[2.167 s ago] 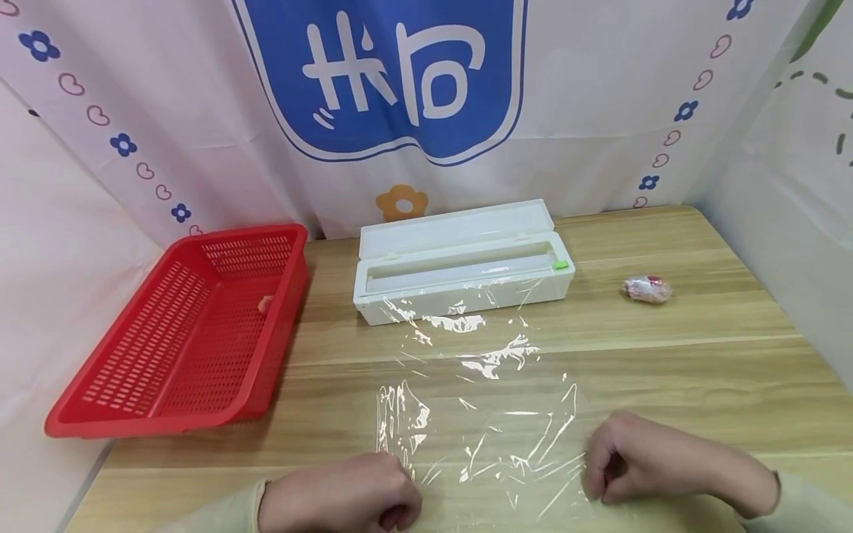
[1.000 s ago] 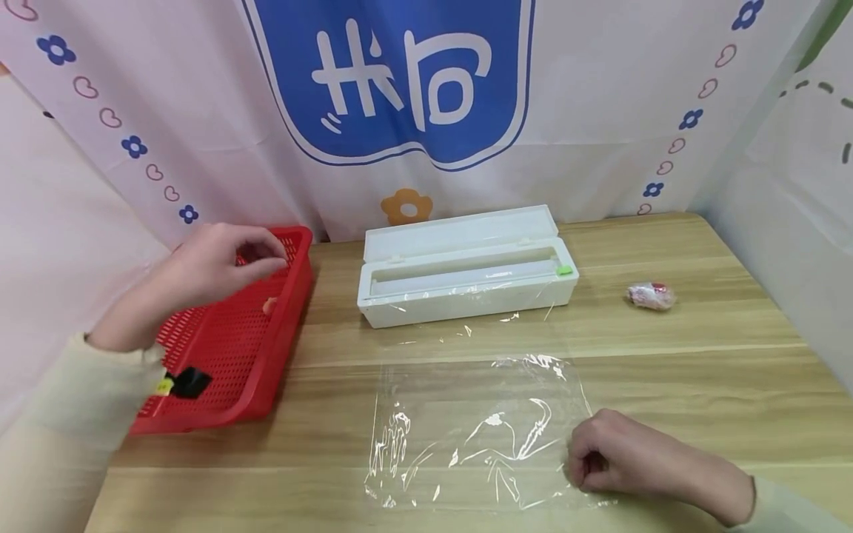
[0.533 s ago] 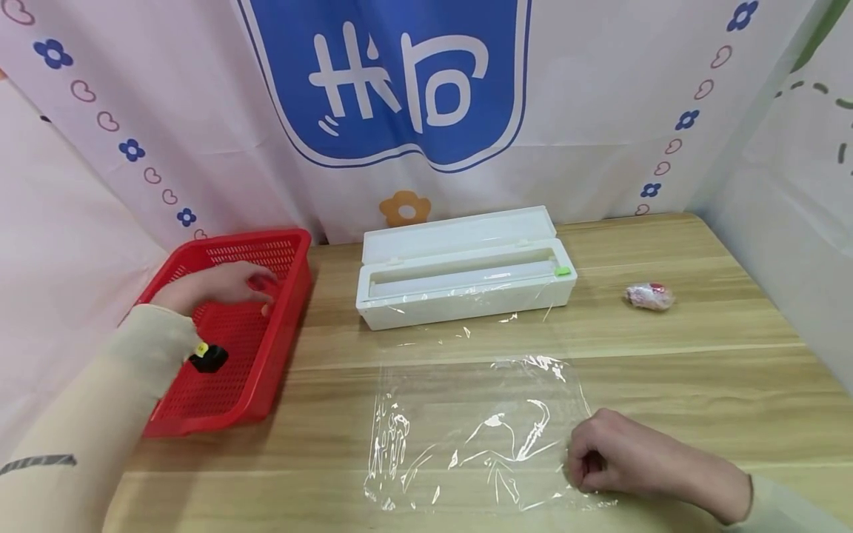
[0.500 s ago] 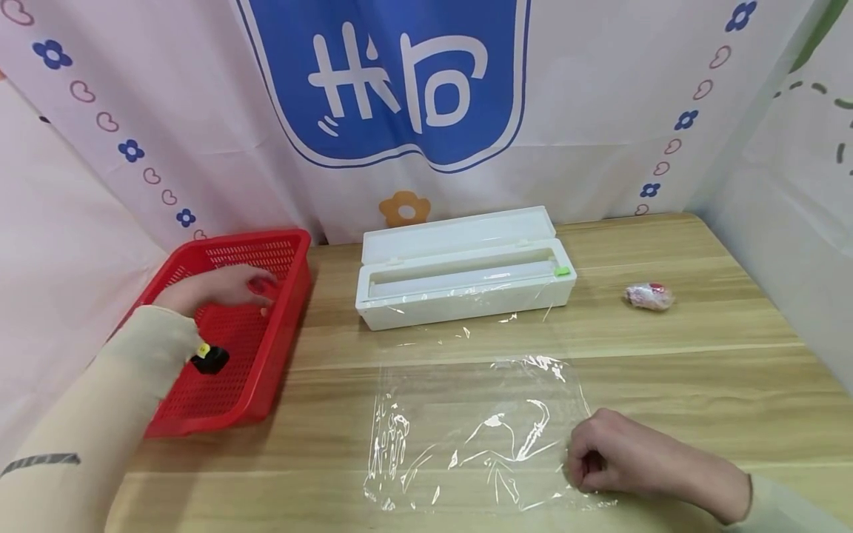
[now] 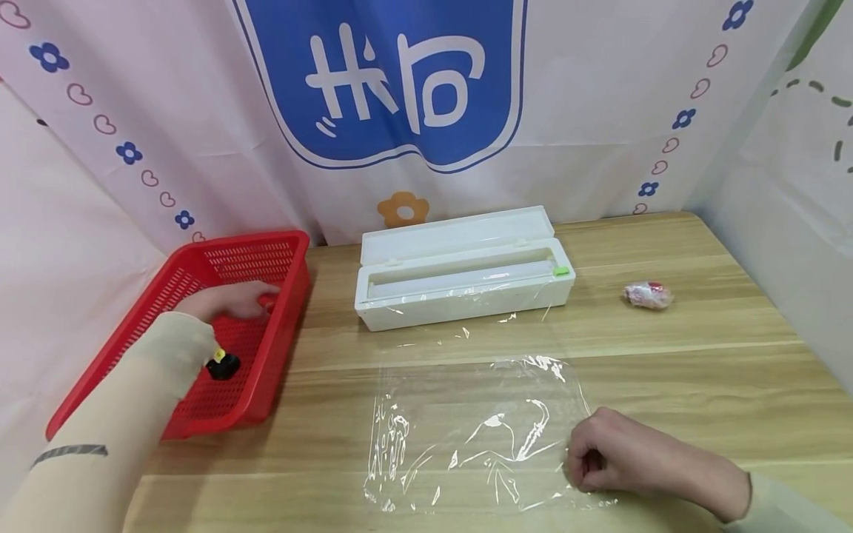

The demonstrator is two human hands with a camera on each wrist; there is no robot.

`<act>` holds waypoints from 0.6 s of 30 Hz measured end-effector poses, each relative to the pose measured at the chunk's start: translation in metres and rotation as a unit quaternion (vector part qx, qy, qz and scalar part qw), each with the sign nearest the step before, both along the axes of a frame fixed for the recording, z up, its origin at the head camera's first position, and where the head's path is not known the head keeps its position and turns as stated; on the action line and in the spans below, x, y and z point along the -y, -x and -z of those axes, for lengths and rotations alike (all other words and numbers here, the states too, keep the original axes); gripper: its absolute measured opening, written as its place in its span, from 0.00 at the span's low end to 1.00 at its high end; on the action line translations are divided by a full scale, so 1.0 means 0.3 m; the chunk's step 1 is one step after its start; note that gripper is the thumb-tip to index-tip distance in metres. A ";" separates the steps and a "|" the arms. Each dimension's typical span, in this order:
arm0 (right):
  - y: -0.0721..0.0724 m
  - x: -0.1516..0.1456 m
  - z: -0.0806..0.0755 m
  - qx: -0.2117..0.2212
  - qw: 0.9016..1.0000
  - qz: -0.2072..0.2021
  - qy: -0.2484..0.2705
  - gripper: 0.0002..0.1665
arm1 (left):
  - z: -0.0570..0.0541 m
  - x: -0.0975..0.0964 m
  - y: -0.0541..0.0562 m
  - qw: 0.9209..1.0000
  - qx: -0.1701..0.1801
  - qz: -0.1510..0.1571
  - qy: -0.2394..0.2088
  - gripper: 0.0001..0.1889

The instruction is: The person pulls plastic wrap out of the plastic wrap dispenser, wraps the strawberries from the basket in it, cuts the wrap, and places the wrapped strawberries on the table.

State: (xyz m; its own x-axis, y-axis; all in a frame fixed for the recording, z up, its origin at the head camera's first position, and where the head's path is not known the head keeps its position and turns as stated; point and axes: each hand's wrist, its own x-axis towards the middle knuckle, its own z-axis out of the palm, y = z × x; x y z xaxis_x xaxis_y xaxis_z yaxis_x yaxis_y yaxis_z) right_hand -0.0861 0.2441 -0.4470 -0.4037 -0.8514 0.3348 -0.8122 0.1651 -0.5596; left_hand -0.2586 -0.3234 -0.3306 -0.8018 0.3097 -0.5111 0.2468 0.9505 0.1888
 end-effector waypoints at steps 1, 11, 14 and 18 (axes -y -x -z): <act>0.000 0.000 0.001 -0.001 1.000 -0.001 0.002 0.27 | 0.000 -0.002 0.000 1.000 0.006 0.000 -0.001 0.28; 0.000 -0.003 0.002 0.001 1.000 0.003 0.002 0.27 | 0.012 -0.013 0.007 0.999 0.038 -0.013 0.024 0.27; 0.000 -0.003 0.001 0.002 1.000 0.002 0.001 0.27 | 0.026 -0.005 0.010 0.999 0.033 -0.016 0.030 0.27; 0.001 -0.004 0.001 0.004 1.000 0.001 0.001 0.27 | 0.034 -0.003 0.009 0.998 0.036 -0.041 0.017 0.25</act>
